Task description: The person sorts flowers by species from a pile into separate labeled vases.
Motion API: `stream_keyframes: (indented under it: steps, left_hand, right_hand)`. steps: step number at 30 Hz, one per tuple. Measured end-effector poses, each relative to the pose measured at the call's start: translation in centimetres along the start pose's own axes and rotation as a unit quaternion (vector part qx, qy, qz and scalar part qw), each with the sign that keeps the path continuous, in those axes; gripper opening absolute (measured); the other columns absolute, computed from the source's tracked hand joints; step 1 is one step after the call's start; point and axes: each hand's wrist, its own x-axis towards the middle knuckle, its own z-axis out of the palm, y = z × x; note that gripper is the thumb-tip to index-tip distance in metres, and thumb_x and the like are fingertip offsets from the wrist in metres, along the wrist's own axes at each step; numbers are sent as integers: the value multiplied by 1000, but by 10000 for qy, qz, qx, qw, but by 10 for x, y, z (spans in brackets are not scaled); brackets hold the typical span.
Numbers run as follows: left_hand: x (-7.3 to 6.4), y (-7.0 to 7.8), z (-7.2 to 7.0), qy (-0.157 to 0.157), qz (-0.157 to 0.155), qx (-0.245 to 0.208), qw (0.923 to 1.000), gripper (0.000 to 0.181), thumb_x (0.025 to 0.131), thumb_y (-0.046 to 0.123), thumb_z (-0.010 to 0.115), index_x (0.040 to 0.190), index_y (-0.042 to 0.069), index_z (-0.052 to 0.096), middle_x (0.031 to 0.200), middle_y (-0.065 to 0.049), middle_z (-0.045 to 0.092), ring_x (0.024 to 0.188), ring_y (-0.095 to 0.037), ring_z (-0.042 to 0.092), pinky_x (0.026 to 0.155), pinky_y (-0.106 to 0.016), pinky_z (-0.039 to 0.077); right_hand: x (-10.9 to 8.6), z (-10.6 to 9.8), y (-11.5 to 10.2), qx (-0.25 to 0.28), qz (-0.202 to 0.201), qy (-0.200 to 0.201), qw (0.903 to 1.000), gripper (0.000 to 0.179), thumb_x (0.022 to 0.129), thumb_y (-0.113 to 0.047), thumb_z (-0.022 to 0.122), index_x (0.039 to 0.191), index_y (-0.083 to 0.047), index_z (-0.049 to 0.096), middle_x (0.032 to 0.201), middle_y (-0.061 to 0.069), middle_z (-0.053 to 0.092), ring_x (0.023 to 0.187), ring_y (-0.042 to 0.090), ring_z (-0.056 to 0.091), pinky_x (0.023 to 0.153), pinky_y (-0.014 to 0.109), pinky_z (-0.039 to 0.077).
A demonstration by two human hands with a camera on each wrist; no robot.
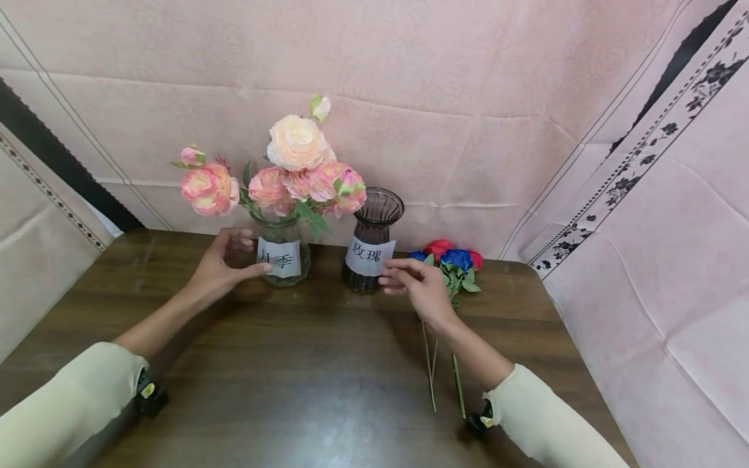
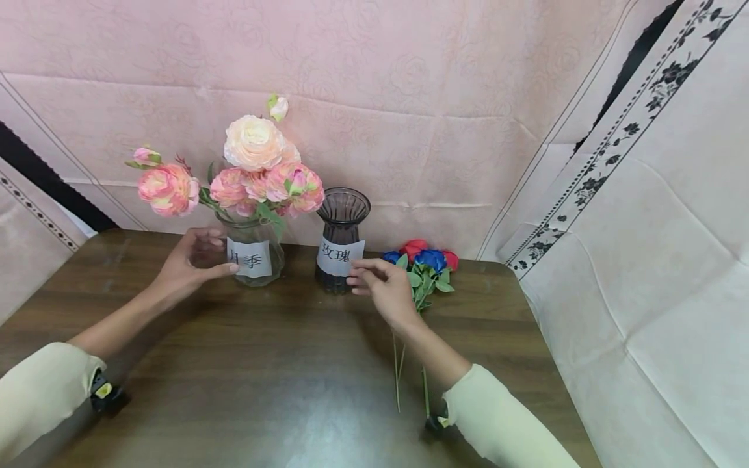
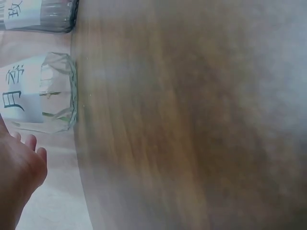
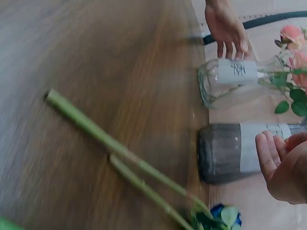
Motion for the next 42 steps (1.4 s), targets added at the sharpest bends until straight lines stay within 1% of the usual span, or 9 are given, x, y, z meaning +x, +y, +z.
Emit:
stream_keyframes:
  steps: [6,12,15,19,24,27,30,33,42]
  left_hand:
    - [-7,3,-2,163,115,3,9998,64,97,23,90,148,5,56,131,-10,61,114,-11,60,100,-19,47]
    - [-18,7,-1,192,275,-243,9991,49,96,15,91,136,3,66,118,-4,70,98,-6,66,84,-15,53]
    - [-25,9,2,79,357,-366,9987,43,96,12,91,134,6,71,110,1,76,93,-4,70,80,-17,54]
    - [-32,12,6,-367,344,-529,9973,42,99,12,88,137,8,73,119,-6,79,95,-4,75,79,-21,60]
    - [-34,19,15,-1210,250,-773,9893,50,100,10,86,147,5,69,138,-24,75,110,-13,79,89,-26,65]
    - [-32,25,22,-1561,228,-675,9852,55,101,13,85,153,5,66,146,-25,72,125,-27,76,100,-32,64]
    - [-26,30,32,-1805,203,-613,9815,61,102,17,85,157,5,61,154,-23,68,138,-40,70,111,-47,62]
    - [-21,35,43,-1993,133,-654,9777,69,102,20,86,162,3,56,161,-25,63,147,-46,63,121,-60,55]
    - [-15,52,76,-2540,-71,-1176,9600,88,99,20,89,171,4,41,176,-27,44,162,-47,47,133,-59,42]
  right_hand:
    - [-4,-30,0,51,55,129,9999,30,115,-4,62,140,7,73,128,27,81,99,19,86,92,39,70]
    - [-11,-55,3,155,316,298,9989,36,115,-8,63,146,10,67,118,11,86,97,15,86,91,36,70]
    - [-14,-66,6,253,420,424,9979,39,115,-7,63,148,14,63,113,6,87,95,15,86,90,35,70]
    - [-18,-78,10,462,565,593,9956,37,116,-8,62,147,11,65,107,1,87,94,15,86,90,35,70]
    - [-23,-95,15,601,690,708,9933,35,117,-11,61,147,7,67,106,-1,88,94,15,86,91,34,70]
    - [-26,-103,17,545,741,709,9932,40,117,-11,60,150,10,62,109,2,88,95,15,86,91,33,70]
    - [-29,-111,18,487,877,690,9926,43,117,-11,59,154,12,58,110,1,88,95,13,86,91,32,70]
    - [-31,-118,20,500,1057,677,9908,44,117,-11,59,155,11,57,108,1,87,95,14,86,91,32,70]
    - [-39,-132,30,211,1552,386,9869,42,117,-12,59,151,12,59,110,3,86,96,15,85,89,33,70]
